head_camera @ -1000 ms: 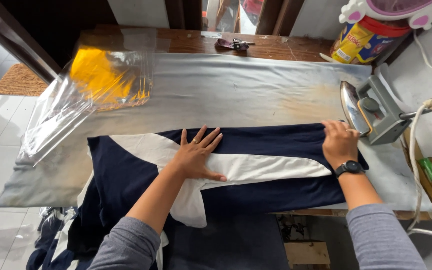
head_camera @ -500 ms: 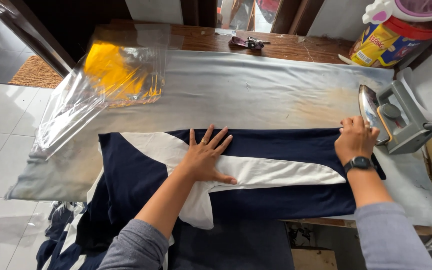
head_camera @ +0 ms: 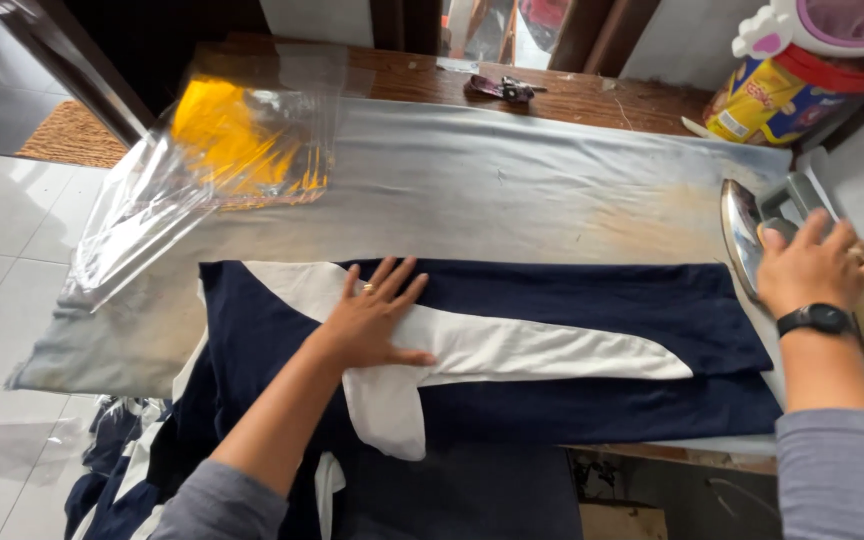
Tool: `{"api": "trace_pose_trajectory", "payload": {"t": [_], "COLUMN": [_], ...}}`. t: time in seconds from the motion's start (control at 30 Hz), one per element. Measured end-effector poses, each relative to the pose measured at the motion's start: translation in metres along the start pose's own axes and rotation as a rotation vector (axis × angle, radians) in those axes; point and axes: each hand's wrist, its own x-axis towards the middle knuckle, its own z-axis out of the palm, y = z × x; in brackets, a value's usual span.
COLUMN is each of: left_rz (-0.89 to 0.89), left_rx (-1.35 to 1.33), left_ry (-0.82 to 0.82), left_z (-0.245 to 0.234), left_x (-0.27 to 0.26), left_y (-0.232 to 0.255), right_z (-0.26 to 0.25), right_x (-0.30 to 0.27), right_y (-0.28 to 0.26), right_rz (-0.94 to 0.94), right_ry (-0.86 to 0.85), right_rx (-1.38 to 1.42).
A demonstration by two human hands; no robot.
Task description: The person irons a navy and white long-sleeve shirt on an ironing board, smoothing the body and sleeves. They then fold the shirt neatly and place it into a clear plastic bag.
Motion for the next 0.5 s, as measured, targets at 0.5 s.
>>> {"api": "trace_pose_trajectory", "payload": {"t": [0.5], "left_rz": [-0.519], "left_rx": [-0.202], "left_ry": [0.196], "left_z": [0.011], "left_x": [-0.094], "left_y": [-0.156], "right_z": [-0.044], "right_x": [0.088], "right_y": [-0.043], "right_rz": [0.0], "right_ry": [-0.54], "right_rx": [0.179]}}
